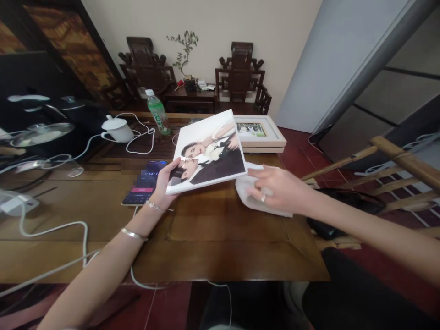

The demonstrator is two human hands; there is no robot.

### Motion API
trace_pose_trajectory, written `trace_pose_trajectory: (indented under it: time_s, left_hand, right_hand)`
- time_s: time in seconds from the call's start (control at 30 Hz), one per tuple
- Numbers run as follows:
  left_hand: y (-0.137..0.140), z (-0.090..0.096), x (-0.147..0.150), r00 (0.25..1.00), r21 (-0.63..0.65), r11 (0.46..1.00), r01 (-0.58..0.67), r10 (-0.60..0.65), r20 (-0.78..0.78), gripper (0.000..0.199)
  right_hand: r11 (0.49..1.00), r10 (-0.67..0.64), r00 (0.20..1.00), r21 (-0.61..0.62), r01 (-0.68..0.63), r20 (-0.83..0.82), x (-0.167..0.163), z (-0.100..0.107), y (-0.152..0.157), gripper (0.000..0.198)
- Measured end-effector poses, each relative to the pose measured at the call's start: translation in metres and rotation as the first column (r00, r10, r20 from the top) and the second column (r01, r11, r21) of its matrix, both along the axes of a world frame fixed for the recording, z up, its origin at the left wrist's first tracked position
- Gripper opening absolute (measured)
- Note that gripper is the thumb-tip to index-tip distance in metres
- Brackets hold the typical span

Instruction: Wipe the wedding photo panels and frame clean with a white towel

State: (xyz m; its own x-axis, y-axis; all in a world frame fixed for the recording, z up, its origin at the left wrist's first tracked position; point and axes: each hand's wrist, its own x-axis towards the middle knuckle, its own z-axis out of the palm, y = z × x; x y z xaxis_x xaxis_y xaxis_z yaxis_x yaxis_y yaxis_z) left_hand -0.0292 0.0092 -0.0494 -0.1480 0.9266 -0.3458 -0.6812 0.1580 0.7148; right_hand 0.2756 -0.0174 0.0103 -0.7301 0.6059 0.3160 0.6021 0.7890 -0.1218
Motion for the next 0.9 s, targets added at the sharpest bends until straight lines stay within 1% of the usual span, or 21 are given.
trace_pose_trajectory:
  time_s: [0.03, 0.07, 0.13, 0.17, 0.23, 0.27, 0.33, 0.4, 0.5, 0.53, 0.57, 0.6, 0.67, 0.7, 0.73, 0.8, 0.83, 0.9]
  left_hand:
    - [0.0, 0.002, 0.0, 1.0, 0.0, 1.0, -0.015, 0.015, 0.005, 0.031]
    - [0.0, 0.004, 0.001, 1.0, -0.002, 1.0, -0.027, 0.027, 0.008, 0.032]
    - [0.0, 0.009, 0.003, 0.999, -0.005, 0.999, -0.034, 0.033, -0.011, 0.035]
    - [0.0, 0.012, 0.003, 0.999, -0.003, 0.999, -0.033, 0.033, -0.034, 0.036]
    - [0.002, 0.018, 0.003, 0.997, 0.03, 0.999, -0.025, 0.027, -0.072, 0.039]
    - [0.003, 0.022, 0.003, 0.996, 0.057, 0.998, -0.02, 0.025, -0.082, 0.039]
    - [0.006, 0.032, 0.001, 0.996, 0.119, 0.993, -0.011, 0.022, -0.086, 0.04]
    - [0.009, 0.042, -0.002, 0.995, 0.16, 0.987, -0.022, 0.037, -0.092, 0.039]
    - [0.015, 0.048, -0.004, 0.996, 0.271, 0.961, -0.055, 0.073, -0.056, 0.041]
    - [0.018, 0.047, -0.003, 0.998, 0.282, 0.958, -0.044, 0.056, -0.034, 0.043]
    - [0.021, 0.043, -0.002, 0.999, 0.221, 0.974, -0.044, 0.05, -0.018, 0.043]
    - [0.025, 0.038, 0.001, 1.0, 0.126, 0.992, -0.001, 0.0, 0.004, 0.045]
    - [0.037, 0.024, 0.007, 0.995, -0.043, 0.995, 0.086, -0.084, 0.046, 0.056]
    - [0.044, 0.016, 0.01, 0.994, -0.11, 0.989, 0.101, -0.094, 0.064, 0.063]
    - [0.053, 0.008, 0.013, 0.996, -0.159, 0.985, 0.072, -0.064, 0.055, 0.068]
    - [0.071, -0.005, 0.018, 1.0, -0.215, 0.976, 0.023, -0.021, 0.009, 0.075]
    - [0.081, -0.011, 0.02, 1.0, -0.219, 0.976, 0.01, -0.01, -0.001, 0.076]
    - [0.098, -0.02, 0.023, 1.0, -0.212, 0.977, -0.025, 0.022, -0.019, 0.07]
  right_hand:
    - [0.999, -0.019, 0.998, 0.046, 0.022, -0.052, -0.004, 0.011, 0.003, 0.023]
    - [0.995, -0.019, 0.997, 0.097, 0.026, -0.068, -0.009, 0.023, 0.007, 0.023]
    - [0.979, 0.051, 0.999, 0.2, -0.047, -0.014, -0.021, 0.041, 0.016, 0.026]
    - [0.964, 0.103, 0.993, 0.239, -0.112, 0.049, -0.029, 0.045, 0.021, 0.034]
    - [0.933, 0.17, 0.966, 0.284, -0.222, 0.197, -0.046, 0.044, 0.034, 0.052]
    - [0.922, 0.168, 0.953, 0.301, -0.243, 0.254, -0.054, 0.039, 0.04, 0.057]
    - [0.916, 0.117, 0.942, 0.333, -0.225, 0.314, -0.068, 0.028, 0.055, 0.06]
    - [0.914, 0.074, 0.946, 0.358, -0.191, 0.316, -0.078, 0.021, 0.069, 0.06]
    - [0.915, 0.046, 0.968, 0.379, -0.139, 0.246, -0.083, 0.023, 0.084, 0.063]
    - [0.918, 0.037, 0.977, 0.379, -0.116, 0.209, -0.084, 0.026, 0.088, 0.064]
    - [0.922, 0.026, 0.985, 0.376, -0.09, 0.172, -0.084, 0.029, 0.09, 0.064]
    - [0.927, 0.014, 0.99, 0.369, -0.065, 0.138, -0.084, 0.033, 0.091, 0.063]
    - [0.933, -0.006, 0.996, 0.359, -0.028, 0.091, -0.084, 0.039, 0.093, 0.061]
    - [0.934, -0.011, 0.997, 0.358, -0.018, 0.078, -0.084, 0.041, 0.094, 0.06]
    - [0.933, -0.012, 0.998, 0.359, -0.014, 0.068, -0.083, 0.043, 0.094, 0.061]
    - [0.934, -0.006, 0.999, 0.358, -0.013, 0.051, -0.082, 0.045, 0.095, 0.063]
    - [0.936, -0.004, 0.999, 0.353, -0.011, 0.043, -0.081, 0.045, 0.094, 0.066]
    - [0.941, -0.005, 1.0, 0.339, -0.004, 0.027, -0.079, 0.044, 0.093, 0.069]
